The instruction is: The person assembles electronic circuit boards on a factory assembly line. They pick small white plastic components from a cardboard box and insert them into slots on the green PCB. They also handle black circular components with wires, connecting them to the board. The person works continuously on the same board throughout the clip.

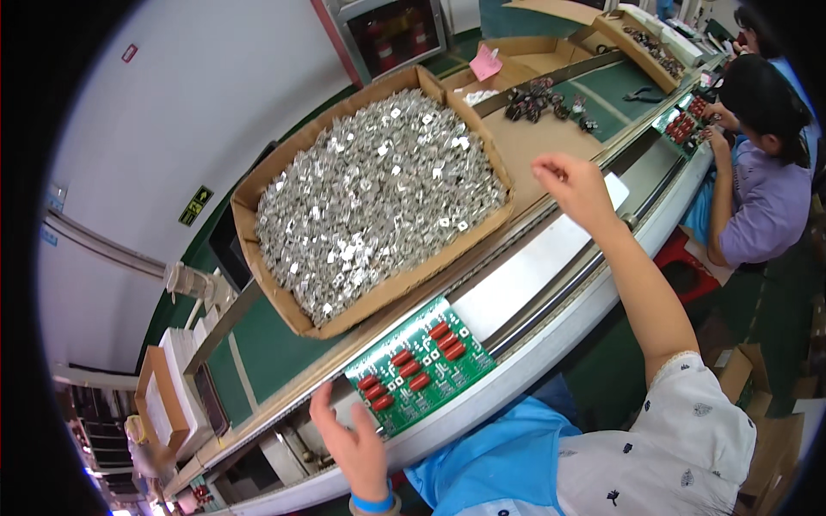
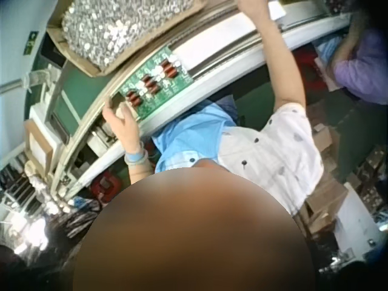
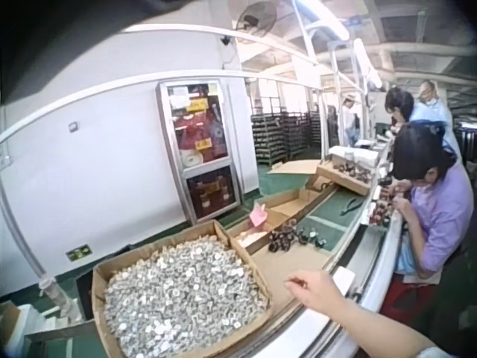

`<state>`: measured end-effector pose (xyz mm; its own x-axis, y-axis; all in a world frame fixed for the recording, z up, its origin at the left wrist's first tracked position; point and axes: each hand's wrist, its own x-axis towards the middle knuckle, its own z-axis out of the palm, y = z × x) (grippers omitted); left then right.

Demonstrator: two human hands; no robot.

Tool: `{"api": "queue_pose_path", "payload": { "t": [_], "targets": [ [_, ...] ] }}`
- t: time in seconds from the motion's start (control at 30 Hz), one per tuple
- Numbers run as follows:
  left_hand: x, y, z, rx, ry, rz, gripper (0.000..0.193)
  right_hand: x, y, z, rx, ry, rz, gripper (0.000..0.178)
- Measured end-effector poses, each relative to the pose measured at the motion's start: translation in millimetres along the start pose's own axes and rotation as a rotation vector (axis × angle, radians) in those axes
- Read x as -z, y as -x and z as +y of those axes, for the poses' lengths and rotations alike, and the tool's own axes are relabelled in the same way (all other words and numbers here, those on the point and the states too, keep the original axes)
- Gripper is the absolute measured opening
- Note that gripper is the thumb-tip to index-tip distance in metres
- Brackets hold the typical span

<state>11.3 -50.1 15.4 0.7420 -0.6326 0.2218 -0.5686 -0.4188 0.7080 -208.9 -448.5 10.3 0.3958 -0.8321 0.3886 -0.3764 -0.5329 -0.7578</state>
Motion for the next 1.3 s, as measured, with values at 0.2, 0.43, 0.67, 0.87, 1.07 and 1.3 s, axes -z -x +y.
{"api": "queue_pose_path", "payload": {
  "t": [0.2, 0.43, 0.67, 0.87, 1.07, 1.3],
  "targets": [
    [-1, 26, -31, 0.377, 0.519, -0.184, 0.06, 1, -92, 76, 0.034, 0.289, 0.125, 0.025],
    [-20, 26, -28, 0.281, 0.44, -0.256, 0.069, -10, -148, 81, 0.008, 0.595, 0.525, 0.054],
    [-40, 14, 24, 0.26, 0.439, -0.369, 0.063, 5, -162, 78, 0.009, 0.421, 0.238, 0.041],
    [-57, 10, 33, 0.163, 0.465, -0.511, 0.058, 21, -136, 93, -0.389, -0.834, 0.298, 0.035],
    [-65, 10, 26, 0.14, 0.552, -0.548, 0.055, 29, -126, 69, -0.213, -0.802, 0.263, 0.029],
    [-69, 12, 14, 0.137, 0.547, -0.514, 0.056, 29, -127, 39, -0.149, -0.771, 0.214, 0.028]
  ]
}}
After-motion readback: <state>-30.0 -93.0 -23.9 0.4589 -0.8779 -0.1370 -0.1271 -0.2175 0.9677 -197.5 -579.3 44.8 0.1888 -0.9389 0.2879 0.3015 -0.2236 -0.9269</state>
